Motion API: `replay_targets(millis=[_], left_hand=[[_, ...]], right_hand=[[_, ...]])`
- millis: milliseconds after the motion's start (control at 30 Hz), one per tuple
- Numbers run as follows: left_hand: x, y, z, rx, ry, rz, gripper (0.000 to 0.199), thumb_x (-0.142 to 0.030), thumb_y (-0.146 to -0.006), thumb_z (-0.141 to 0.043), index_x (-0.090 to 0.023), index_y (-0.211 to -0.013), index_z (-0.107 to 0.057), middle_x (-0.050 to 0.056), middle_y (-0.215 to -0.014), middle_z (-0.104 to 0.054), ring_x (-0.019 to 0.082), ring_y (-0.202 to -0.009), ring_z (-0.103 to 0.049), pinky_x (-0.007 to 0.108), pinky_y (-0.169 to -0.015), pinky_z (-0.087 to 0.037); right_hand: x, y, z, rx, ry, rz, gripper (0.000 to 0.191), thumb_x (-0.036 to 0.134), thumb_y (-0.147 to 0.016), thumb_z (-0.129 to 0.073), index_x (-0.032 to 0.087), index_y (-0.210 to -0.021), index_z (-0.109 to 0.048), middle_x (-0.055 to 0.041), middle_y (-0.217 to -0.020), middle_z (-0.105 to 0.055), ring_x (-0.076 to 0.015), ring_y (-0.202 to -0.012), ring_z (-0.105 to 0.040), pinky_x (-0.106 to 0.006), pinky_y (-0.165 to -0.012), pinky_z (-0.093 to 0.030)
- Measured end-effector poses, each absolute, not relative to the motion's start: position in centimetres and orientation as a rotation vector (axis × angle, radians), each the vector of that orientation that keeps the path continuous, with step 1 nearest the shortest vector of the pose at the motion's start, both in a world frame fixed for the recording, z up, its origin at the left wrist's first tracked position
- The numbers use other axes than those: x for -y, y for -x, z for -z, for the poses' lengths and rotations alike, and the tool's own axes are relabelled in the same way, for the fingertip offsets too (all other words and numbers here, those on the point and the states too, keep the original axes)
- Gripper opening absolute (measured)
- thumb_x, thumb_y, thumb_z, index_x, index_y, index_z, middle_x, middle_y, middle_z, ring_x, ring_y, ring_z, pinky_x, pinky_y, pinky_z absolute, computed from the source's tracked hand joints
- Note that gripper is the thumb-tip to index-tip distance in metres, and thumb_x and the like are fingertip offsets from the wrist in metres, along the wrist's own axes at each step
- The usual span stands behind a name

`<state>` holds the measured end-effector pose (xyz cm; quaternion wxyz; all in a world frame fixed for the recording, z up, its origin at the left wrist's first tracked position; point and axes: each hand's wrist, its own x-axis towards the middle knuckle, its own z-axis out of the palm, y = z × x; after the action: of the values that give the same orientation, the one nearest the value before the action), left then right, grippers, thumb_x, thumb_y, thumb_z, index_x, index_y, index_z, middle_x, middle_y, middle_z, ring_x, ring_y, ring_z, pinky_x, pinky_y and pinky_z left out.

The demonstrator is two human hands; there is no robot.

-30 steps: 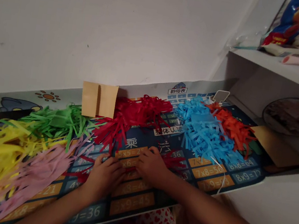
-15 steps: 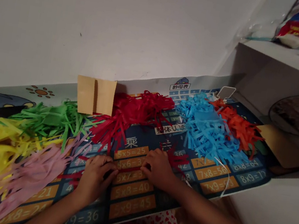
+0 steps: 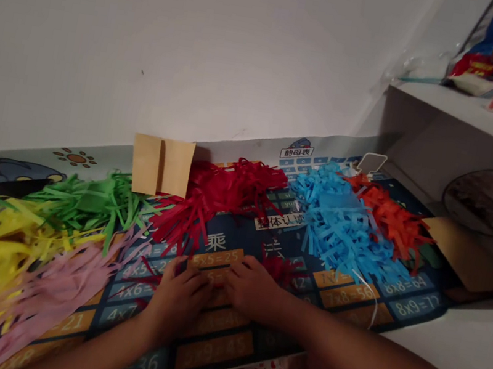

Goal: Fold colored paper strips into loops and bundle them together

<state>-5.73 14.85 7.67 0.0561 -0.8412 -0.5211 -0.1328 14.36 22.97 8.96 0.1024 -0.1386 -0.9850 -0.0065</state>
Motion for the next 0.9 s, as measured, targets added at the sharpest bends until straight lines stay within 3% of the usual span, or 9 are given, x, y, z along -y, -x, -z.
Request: replay_targets(millis=[133,233,300,433,500,733,900], left_hand=[[-15.1,5.5,-8.1,1.529,2.483,0.542,0.014,-0.011,-0.083,-0.064,-0.020,-0.072,-0.064,-0.004,-0.066,-0.064,0.016,-0.069,-0.058,0.053,-0.102,-0.025],[-13.2,5.8,-10.5,1.398,2.475,0.720,0.015,-0.016,-0.090,-0.056,-0.023,-0.080,-0.065,-0.006,-0.071,-0.068,0.012,-0.069,-0.059,0.046,-0.106,-0.023],[-11.6,5.8,-13.0,1.240,2.475,0.895,0.018,-0.017,-0.094,-0.048,-0.023,-0.093,-0.065,-0.004,-0.084,-0.072,0.011,-0.073,-0.061,0.045,-0.110,-0.019],[-9.9,5.8,-16.9,1.172,2.420,0.943,0.024,-0.017,-0.097,-0.042,-0.021,-0.091,-0.064,-0.003,-0.079,-0.073,0.012,-0.073,-0.063,0.042,-0.111,-0.022],[-9.5,5.9,-17.4,1.196,2.415,0.981,0.024,-0.017,-0.098,-0.041,-0.022,-0.096,-0.064,-0.003,-0.082,-0.073,0.012,-0.075,-0.065,0.041,-0.111,-0.024],[-8.0,5.3,-15.5,1.475,2.226,1.352,0.012,-0.023,-0.093,-0.054,-0.026,-0.092,-0.066,-0.003,-0.081,-0.074,0.015,-0.075,-0.065,0.038,-0.101,-0.034],[-7.4,3.6,-14.8,1.595,2.210,1.553,0.017,-0.018,-0.092,-0.051,-0.026,-0.091,-0.066,-0.001,-0.079,-0.071,0.014,-0.073,-0.065,0.036,-0.095,-0.042]], right_hand=[[-22.1,-13.9,-9.8,2.788,0.637,-0.009,0.015,0.018,-0.090,-0.058,0.019,-0.079,-0.068,-0.0026,-0.081,-0.066,-0.0200,-0.086,-0.051,-0.036,-0.079,-0.032],[-20.3,-14.4,-12.5,2.677,0.701,-0.244,0.009,0.023,-0.087,-0.063,0.023,-0.083,-0.071,-0.0015,-0.083,-0.068,-0.0191,-0.083,-0.052,-0.033,-0.075,-0.033],[-19.1,-14.5,-14.8,2.521,0.769,-0.719,0.015,0.026,-0.089,-0.058,0.024,-0.088,-0.073,-0.0023,-0.087,-0.069,-0.0187,-0.084,-0.054,-0.032,-0.075,-0.036],[-18.0,-13.4,-16.8,1.959,0.746,-1.960,0.019,0.035,-0.081,-0.065,0.019,-0.079,-0.075,-0.0020,-0.078,-0.069,-0.0159,-0.072,-0.059,-0.028,-0.070,-0.042],[-17.5,-12.6,-16.2,1.596,0.756,-2.215,0.018,0.036,-0.069,-0.075,0.019,-0.076,-0.074,0.0002,-0.074,-0.068,-0.0142,-0.067,-0.057,-0.027,-0.069,-0.042],[-14.0,-10.7,-13.5,0.961,0.566,-2.104,0.022,0.027,-0.056,-0.088,0.020,-0.058,-0.067,0.0033,-0.071,-0.058,-0.0121,-0.068,-0.055,-0.023,-0.065,-0.043],[-12.7,-10.2,-13.5,0.910,0.763,-1.980,0.026,0.030,-0.057,-0.085,0.021,-0.070,-0.065,0.0047,-0.062,-0.058,-0.0083,-0.049,-0.048,-0.019,-0.047,-0.037]])
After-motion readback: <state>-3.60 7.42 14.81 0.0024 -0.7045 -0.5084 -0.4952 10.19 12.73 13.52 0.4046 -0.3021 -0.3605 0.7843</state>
